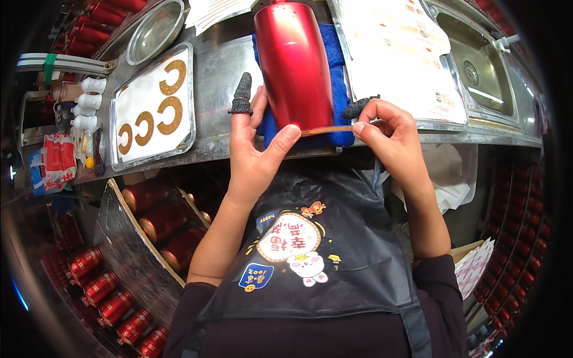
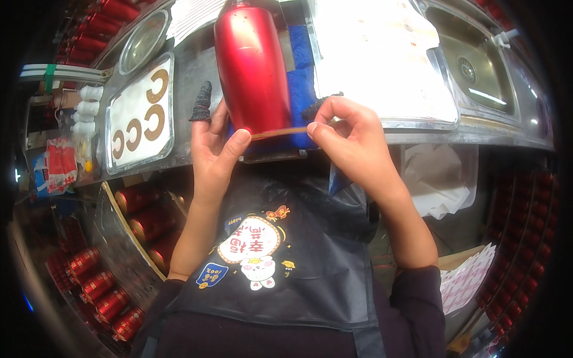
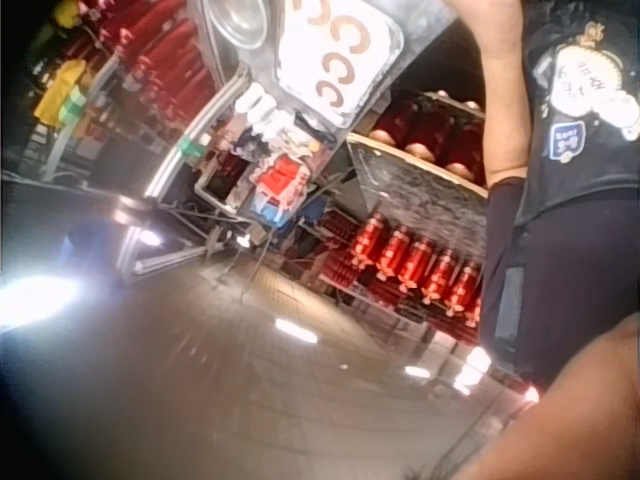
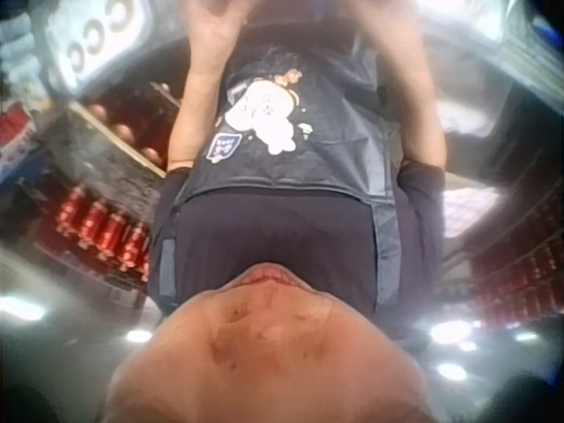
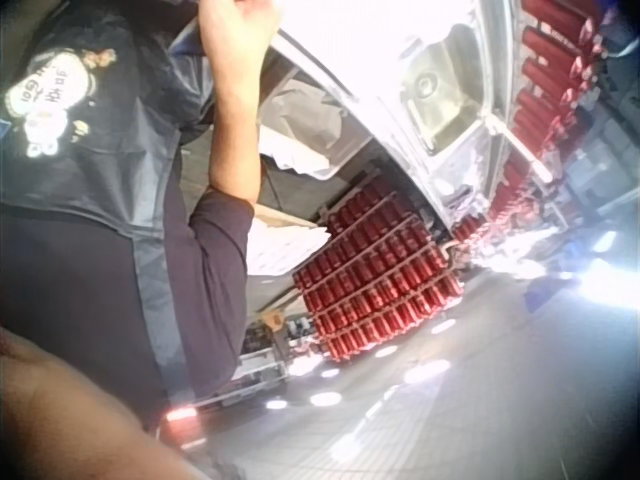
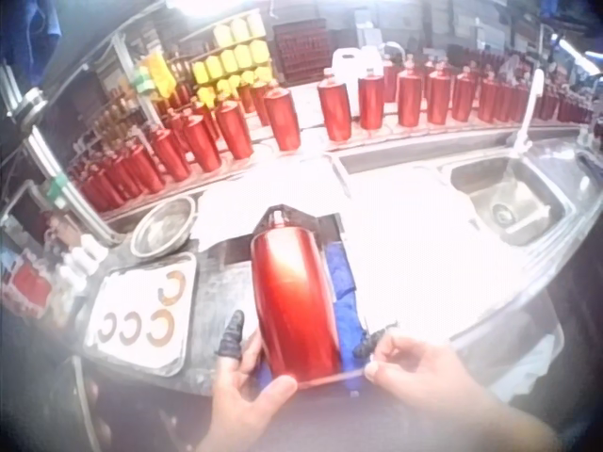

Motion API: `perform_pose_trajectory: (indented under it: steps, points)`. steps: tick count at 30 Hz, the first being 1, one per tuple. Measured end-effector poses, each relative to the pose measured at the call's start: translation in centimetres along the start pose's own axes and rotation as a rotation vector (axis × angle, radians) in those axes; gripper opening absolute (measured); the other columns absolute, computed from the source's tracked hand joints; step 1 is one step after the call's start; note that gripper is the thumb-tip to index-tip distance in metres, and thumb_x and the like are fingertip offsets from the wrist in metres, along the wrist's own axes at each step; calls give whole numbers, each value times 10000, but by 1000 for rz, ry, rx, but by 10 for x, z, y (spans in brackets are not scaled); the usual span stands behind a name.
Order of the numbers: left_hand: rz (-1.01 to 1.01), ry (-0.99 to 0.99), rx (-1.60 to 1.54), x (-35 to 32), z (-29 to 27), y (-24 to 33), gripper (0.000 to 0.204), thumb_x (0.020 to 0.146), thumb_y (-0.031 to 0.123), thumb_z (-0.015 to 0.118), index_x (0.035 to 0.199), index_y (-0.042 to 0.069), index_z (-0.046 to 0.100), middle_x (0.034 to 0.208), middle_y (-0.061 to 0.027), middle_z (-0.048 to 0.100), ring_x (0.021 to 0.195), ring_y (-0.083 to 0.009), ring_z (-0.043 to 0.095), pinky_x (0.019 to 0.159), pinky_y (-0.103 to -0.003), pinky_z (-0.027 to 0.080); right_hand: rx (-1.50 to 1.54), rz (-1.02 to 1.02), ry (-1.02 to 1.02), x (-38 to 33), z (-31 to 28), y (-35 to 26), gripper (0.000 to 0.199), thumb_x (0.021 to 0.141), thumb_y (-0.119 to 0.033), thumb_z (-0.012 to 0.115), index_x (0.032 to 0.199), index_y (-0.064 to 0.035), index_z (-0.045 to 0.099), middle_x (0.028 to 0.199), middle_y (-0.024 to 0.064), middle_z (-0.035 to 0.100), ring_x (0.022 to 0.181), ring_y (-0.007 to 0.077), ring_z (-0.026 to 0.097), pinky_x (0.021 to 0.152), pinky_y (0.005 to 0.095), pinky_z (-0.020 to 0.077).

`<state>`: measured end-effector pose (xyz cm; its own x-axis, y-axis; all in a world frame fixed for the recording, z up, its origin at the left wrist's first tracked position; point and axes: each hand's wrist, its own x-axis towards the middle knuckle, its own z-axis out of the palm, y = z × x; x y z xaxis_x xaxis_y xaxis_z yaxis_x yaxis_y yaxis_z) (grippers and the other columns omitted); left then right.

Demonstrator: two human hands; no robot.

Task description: The person picks up red cylindrical bottles, wipes them with a blue cloth, applies a gold circular label to the neck, and places them on a tray. They repeat this process for multiple bottles.

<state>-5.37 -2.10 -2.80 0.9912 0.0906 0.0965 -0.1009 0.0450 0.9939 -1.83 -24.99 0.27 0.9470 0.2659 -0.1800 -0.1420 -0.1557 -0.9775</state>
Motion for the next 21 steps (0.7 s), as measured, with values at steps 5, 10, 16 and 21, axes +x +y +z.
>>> perform_pose_trajectory:
  steps: [5,10,16,21]
  points:
    - [54,34,32,-3,1,-2,833,884,224,788,1507,-57,312,1517,-239,445,1422,-288,427,1184,-398,288,-36,-11,5,2,1,4,138,888,-88,691,812,-49,582,703,-88,503,620,-22,420,546,179,287]
    - [378,83,592,-22,-1,4,578,860,366,782,1318,39,650,1533,-281,413,1372,-388,471,1168,-540,252,-89,-36,-7,5,2,5,134,893,-88,683,818,-39,584,708,-77,516,632,-17,440,556,180,304]
    - [442,104,993,-40,1,-3,362,870,402,749,1125,147,781,1524,-345,381,1358,-443,477,1122,-674,201,-71,-52,-23,8,1,8,137,885,-78,682,804,-28,583,694,-58,536,600,-5,473,534,189,338]
    - [438,114,994,-43,1,-7,354,877,381,747,1134,139,777,1522,-352,378,1356,-443,479,1126,-674,194,-79,-77,-35,10,1,12,143,885,-82,685,802,-26,583,703,-55,540,596,-5,474,528,189,339]
